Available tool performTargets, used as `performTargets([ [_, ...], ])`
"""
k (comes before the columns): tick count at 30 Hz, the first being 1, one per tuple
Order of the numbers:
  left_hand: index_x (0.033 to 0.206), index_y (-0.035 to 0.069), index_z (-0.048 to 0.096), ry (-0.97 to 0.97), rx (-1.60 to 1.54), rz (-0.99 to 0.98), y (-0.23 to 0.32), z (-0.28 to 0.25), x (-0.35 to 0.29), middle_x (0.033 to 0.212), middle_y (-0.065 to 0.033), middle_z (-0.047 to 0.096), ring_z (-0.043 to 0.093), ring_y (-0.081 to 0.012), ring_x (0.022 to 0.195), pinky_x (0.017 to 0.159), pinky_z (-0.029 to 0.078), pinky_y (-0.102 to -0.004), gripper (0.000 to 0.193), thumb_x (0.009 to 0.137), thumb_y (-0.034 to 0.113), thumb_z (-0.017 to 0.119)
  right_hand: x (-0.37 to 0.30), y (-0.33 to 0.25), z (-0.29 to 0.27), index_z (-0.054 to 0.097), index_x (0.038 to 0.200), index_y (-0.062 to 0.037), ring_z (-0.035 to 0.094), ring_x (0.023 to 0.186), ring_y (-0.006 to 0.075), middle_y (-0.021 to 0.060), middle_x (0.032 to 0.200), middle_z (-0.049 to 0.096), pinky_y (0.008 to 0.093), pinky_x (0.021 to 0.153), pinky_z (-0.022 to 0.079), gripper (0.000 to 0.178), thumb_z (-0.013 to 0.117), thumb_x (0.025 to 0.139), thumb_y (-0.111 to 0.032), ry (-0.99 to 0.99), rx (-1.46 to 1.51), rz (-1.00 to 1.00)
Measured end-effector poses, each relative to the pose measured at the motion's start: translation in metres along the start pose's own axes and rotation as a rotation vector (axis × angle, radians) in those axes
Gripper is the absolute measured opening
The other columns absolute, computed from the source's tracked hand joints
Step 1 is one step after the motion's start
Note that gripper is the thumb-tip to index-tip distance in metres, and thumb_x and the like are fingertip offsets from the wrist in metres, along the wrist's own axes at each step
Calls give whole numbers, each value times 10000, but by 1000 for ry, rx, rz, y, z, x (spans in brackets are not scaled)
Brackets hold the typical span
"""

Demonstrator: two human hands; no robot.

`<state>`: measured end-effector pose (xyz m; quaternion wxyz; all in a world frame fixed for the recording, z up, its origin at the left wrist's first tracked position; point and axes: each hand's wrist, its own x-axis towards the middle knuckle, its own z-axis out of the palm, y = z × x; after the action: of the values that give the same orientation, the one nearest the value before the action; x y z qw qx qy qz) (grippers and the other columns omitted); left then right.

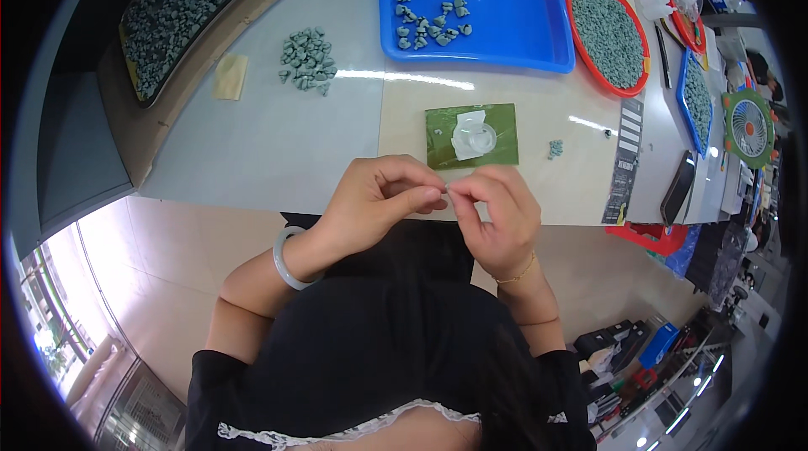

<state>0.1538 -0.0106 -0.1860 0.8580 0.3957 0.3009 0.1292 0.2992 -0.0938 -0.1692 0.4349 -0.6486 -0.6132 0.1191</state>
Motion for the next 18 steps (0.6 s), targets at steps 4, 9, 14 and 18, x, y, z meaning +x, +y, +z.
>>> performTargets([
  [4, 901, -56, 577, -16, 37, 58, 2, -4, -3, 900, -110, 587, 604, -170, 815, 733, 506, -265, 109, 827, 16, 543, -6, -1, 9, 597, 751, -21, 536, 625, 205, 83, 709, 542, 269, 558, 442, 123, 654, 660, 39, 5, -23, -54],
  [9, 890, -52, 579, -67, 51, 64, 0, -10, -6, 876, -97, 590, 603, -159, 799, 726, 502, -256, 100, 825, 17, 546, -4, 3, 4, 612, 742, -25, 529, 617, 179, 68, 705, 547, 252, 551, 429, 119, 668, 652, 30, -106, 183, 69],
  [14, 869, -45, 572, -78, 13, -23, 0, -10, -7, 859, -85, 588, 600, -142, 785, 708, 492, -238, 82, 828, 19, 544, -6, 6, 4, 623, 754, -32, 505, 617, 161, 50, 699, 543, 243, 535, 400, 137, 681, 640, 19, -101, 248, 58],
  [18, 854, -43, 566, -76, 71, -10, 4, -9, -8, 848, -76, 586, 597, -134, 776, 704, 488, -234, 72, 829, 20, 541, -9, 10, 3, 630, 754, -42, 494, 617, 157, 45, 694, 538, 242, 524, 390, 145, 690, 632, 7, -109, 220, 8],
])
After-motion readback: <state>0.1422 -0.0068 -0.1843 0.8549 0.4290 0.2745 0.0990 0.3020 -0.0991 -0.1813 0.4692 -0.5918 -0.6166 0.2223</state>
